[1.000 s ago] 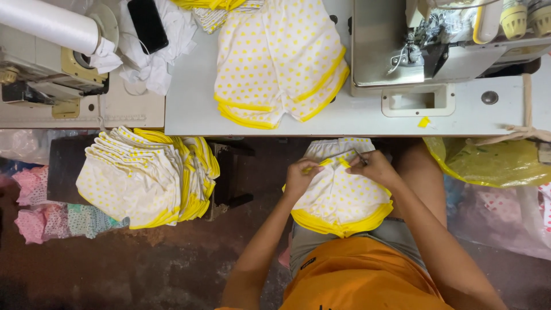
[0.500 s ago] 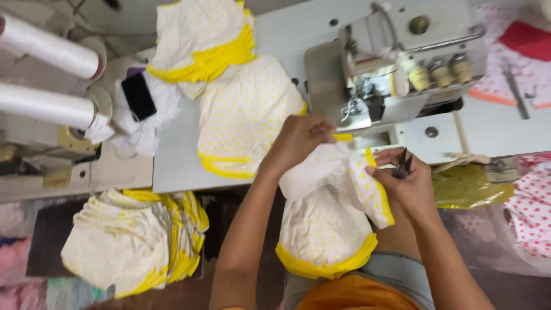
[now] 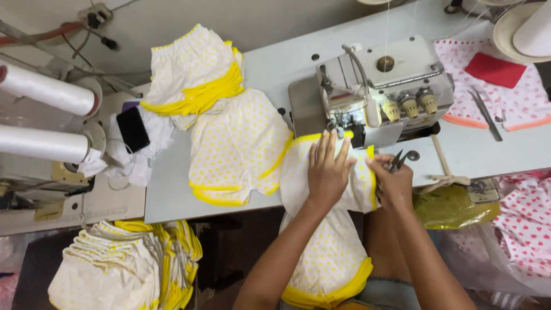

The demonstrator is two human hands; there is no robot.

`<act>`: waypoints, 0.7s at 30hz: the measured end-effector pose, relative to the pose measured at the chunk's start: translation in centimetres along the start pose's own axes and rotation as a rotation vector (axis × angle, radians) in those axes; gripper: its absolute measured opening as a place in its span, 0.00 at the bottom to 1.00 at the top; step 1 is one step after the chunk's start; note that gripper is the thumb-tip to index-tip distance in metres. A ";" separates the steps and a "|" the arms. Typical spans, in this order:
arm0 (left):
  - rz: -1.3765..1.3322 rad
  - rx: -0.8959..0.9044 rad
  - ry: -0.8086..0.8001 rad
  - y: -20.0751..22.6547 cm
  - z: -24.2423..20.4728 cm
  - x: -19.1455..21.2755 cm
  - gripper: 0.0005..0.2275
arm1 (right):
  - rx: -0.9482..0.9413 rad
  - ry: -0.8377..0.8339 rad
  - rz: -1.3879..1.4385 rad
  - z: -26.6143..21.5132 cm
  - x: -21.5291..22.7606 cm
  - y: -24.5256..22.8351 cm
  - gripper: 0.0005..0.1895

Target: Trimming loose threads from finished baby shorts using snips and stacking them on a work table.

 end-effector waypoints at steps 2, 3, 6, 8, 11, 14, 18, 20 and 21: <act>-0.023 0.022 -0.031 -0.2 -0.3 -0.1 0.21 | 0.019 0.002 -0.009 -1.2 0.1 -1.3 0.17; -0.046 0.036 -0.060 -0.4 -0.1 -0.3 0.22 | 0.042 0.008 -0.011 -1.6 0.2 -2.4 0.17; -0.141 0.036 -0.069 -1.9 -0.9 0.1 0.19 | 0.021 -0.019 -0.021 -3.4 0.3 -1.4 0.15; -0.160 0.045 -0.080 -2.6 -0.4 0.1 0.21 | 0.035 -0.005 -0.023 -4.5 0.2 -3.1 0.15; -0.170 0.019 -0.060 -4.5 0.5 -0.5 0.22 | 0.065 0.011 -0.041 -5.1 -0.3 -5.0 0.14; -0.140 0.081 -0.053 -8.1 2.0 -1.4 0.19 | 0.100 0.008 -0.050 -5.1 -0.9 -5.7 0.14; -0.299 0.148 -0.132 -16.6 7.1 -5.9 0.10 | 0.130 -0.015 -0.037 -5.6 -1.1 -6.6 0.14; -0.359 0.165 -0.173 -16.6 8.2 -6.3 0.12 | 0.116 -0.021 -0.023 -5.5 -1.5 -6.3 0.14; -0.419 0.182 -0.218 -16.6 8.8 -6.8 0.15 | 0.099 -0.028 -0.008 -5.3 -1.6 -6.2 0.14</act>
Point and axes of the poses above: each hand's wrist, its own z-axis towards the middle knuckle, its own x-axis out of the back of the hand, y = z × x, the point moved 10 cm from there along z, towards the middle knuckle, and after that the axes turned 15 degrees about -z, right-handed, at the moved point
